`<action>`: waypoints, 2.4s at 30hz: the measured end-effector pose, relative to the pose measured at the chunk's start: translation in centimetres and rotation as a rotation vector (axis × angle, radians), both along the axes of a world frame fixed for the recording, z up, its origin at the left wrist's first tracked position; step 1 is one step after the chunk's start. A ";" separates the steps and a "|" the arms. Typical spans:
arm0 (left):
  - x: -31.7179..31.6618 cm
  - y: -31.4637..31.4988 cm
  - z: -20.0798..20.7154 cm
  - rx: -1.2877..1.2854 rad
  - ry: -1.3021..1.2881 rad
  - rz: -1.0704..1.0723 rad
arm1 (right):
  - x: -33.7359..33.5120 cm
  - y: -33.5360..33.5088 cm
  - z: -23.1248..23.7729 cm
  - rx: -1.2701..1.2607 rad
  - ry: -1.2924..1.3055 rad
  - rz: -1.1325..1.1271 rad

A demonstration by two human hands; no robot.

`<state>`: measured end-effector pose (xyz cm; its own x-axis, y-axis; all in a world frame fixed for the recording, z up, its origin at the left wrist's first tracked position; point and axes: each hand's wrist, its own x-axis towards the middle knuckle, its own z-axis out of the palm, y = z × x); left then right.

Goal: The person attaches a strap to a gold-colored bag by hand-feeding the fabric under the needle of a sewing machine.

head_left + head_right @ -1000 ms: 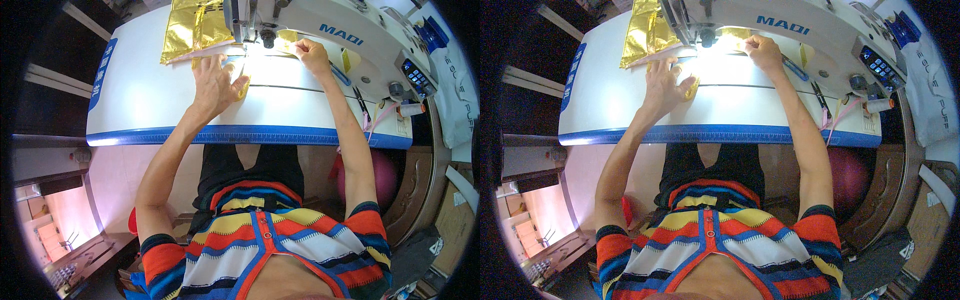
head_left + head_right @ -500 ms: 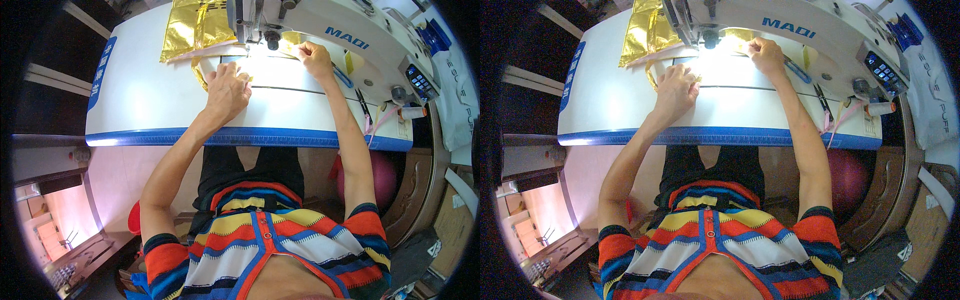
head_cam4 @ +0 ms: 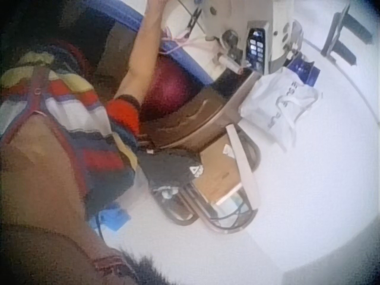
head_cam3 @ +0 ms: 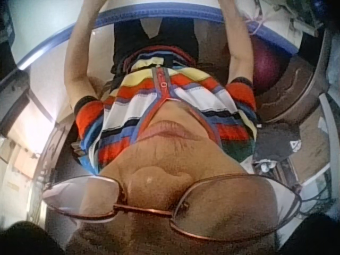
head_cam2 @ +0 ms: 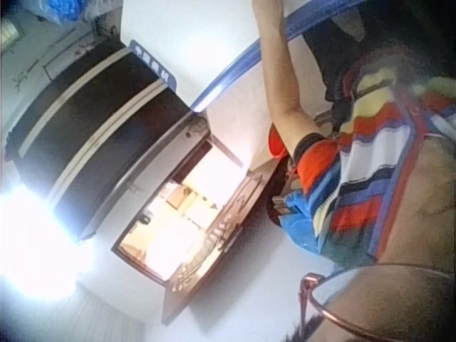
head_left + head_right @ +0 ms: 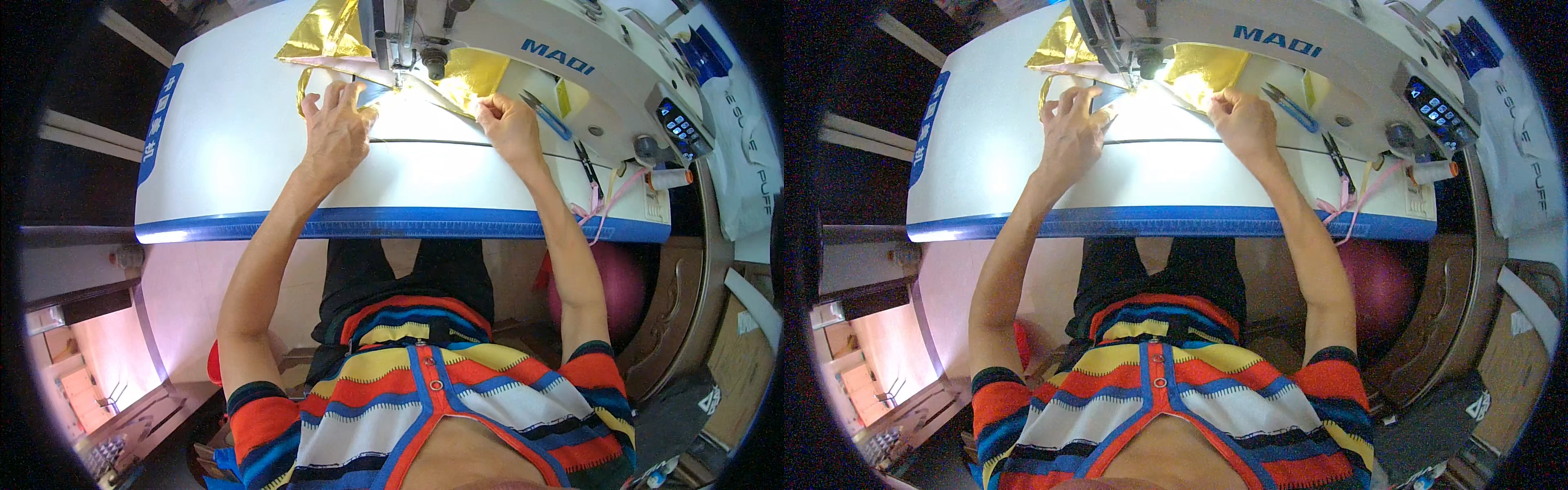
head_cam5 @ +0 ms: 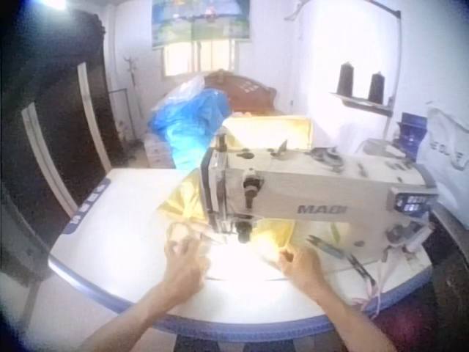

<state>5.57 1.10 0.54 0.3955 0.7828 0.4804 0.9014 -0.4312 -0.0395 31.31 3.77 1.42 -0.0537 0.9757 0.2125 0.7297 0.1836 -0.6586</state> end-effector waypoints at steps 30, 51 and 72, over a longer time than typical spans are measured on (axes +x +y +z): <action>13.2 -1.3 -0.8 -0.066 -0.369 0.169 | 1.7 5.1 0.5 0.315 -0.186 -0.056; 12.4 -0.7 -2.4 0.088 -0.354 0.050 | 3.9 13.8 -2.5 0.441 -0.006 0.059; 11.6 1.0 -2.0 0.057 -0.190 -0.012 | 3.3 12.7 -1.6 0.079 0.412 -0.059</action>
<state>17.16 2.08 -1.45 0.3029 0.7476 0.5910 0.8896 -0.4443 0.1062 34.63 16.44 -0.21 0.1064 0.9544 0.2789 0.4193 0.2113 -0.8829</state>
